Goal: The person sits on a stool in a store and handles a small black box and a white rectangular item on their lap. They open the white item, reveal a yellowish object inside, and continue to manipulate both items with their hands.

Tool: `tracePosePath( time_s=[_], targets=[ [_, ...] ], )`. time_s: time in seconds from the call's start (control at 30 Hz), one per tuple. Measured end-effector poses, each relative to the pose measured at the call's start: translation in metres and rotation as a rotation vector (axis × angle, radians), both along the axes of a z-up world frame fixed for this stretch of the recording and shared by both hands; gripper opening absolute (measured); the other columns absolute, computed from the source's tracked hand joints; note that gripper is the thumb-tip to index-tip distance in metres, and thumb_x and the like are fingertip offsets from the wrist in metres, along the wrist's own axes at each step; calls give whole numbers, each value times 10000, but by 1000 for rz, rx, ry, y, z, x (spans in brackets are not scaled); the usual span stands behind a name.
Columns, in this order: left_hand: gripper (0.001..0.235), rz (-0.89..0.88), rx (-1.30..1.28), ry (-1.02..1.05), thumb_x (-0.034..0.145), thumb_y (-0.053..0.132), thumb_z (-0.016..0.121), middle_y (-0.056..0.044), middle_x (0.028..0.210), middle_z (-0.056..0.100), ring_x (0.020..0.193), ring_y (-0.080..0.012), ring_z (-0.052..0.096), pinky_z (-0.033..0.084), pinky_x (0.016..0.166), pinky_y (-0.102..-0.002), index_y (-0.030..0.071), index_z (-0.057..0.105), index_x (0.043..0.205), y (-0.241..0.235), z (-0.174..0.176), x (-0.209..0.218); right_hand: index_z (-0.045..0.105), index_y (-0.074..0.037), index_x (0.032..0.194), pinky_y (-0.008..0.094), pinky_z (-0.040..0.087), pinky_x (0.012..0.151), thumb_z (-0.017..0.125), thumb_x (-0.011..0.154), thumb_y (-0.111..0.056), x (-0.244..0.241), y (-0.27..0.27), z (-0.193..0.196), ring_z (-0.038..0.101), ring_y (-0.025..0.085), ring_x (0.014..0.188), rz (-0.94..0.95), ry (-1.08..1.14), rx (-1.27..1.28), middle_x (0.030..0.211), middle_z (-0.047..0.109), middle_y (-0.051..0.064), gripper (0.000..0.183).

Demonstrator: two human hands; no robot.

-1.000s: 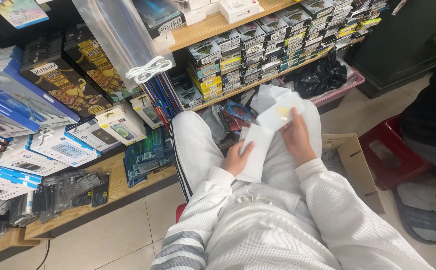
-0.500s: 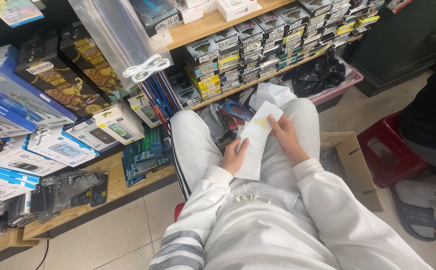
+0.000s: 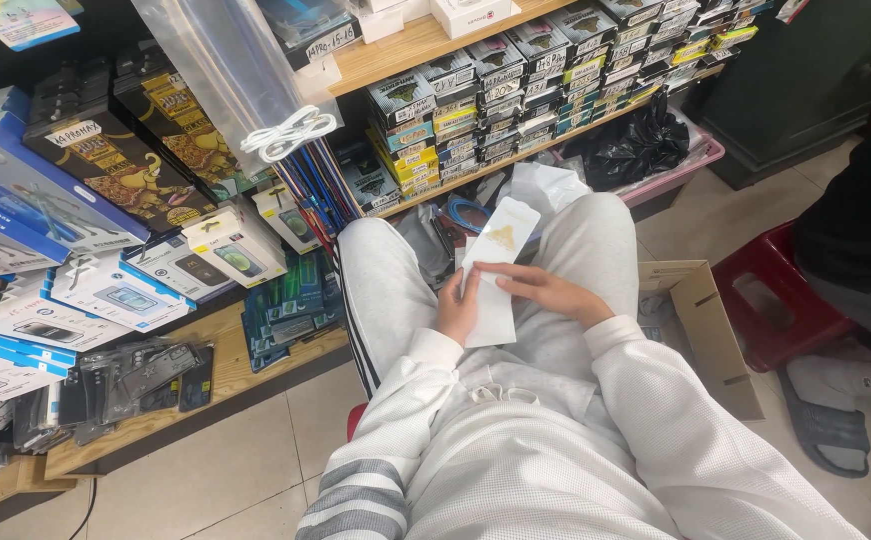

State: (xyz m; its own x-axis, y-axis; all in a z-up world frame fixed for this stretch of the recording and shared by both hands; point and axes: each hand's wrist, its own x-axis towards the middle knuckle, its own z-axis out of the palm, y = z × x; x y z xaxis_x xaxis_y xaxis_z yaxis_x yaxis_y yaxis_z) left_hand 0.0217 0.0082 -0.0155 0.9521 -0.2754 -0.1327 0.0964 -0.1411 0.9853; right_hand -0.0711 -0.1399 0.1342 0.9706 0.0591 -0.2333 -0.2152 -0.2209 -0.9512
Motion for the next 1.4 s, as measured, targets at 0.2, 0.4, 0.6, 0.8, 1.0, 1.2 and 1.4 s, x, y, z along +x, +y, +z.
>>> tracePosePath(
  time_s=[0.2, 0.4, 0.6, 0.8, 1.0, 1.2, 1.4],
  targets=[
    [562, -11, -15, -50, 1051, 536, 546, -140, 1497, 529, 1473, -291, 370, 302, 1223, -487, 132, 555, 1441, -5, -6, 0, 522, -208, 1497, 443, 481, 1061, 551, 993, -446, 13, -11, -22, 572, 313, 1302, 1, 36, 158, 1467, 567, 165, 558],
    [650, -78, 44, 3, 1028, 587, 545, -151, 1532, 490, 1493, -285, 335, 275, 1233, -482, 120, 510, 1479, -4, 25, -16, 230, -378, 1608, 356, 532, 950, 500, 1050, -373, 23, -29, -40, 654, 212, 1132, -313, -125, 364, 1348, 621, 117, 619],
    [657, -50, 27, -11, 1026, 566, 562, -187, 1518, 494, 1484, -334, 341, 278, 1230, -500, 89, 509, 1475, -5, 11, -8, 271, -340, 1607, 376, 554, 918, 549, 1037, -313, 26, -31, -58, 695, 232, 1049, -198, -146, 261, 1251, 677, 183, 635],
    [538, -48, -10, -73, 1056, 486, 552, -164, 1503, 516, 1478, -322, 353, 290, 1225, -511, 114, 550, 1445, -3, 4, -8, 536, -232, 1476, 433, 475, 1071, 629, 945, -316, 11, -14, -23, 520, 360, 1368, 98, 14, 123, 1534, 488, 222, 545],
    [655, -105, 50, -15, 1037, 580, 535, -164, 1545, 469, 1491, -302, 334, 286, 1232, -468, 98, 501, 1479, -4, 14, -11, 528, -218, 1483, 441, 455, 1090, 572, 989, -344, 16, -18, -26, 460, 336, 1411, -49, -4, 252, 1576, 433, 180, 511],
    [736, -147, 102, -13, 1036, 575, 534, -240, 1554, 427, 1497, -349, 312, 272, 1238, -485, 11, 443, 1501, -1, 19, -12, 248, -384, 1595, 398, 482, 1061, 544, 1025, -345, 18, -26, -29, 519, 285, 1357, -307, -107, 403, 1583, 387, 140, 643],
    [726, -115, 79, -1, 1039, 587, 510, -201, 1569, 419, 1511, -324, 294, 235, 1248, -491, 41, 435, 1511, -2, 15, -11, 375, -336, 1563, 429, 416, 1127, 605, 990, -313, 14, -15, -29, 374, 290, 1458, -124, -57, 240, 1648, 295, 138, 617]
  ],
)
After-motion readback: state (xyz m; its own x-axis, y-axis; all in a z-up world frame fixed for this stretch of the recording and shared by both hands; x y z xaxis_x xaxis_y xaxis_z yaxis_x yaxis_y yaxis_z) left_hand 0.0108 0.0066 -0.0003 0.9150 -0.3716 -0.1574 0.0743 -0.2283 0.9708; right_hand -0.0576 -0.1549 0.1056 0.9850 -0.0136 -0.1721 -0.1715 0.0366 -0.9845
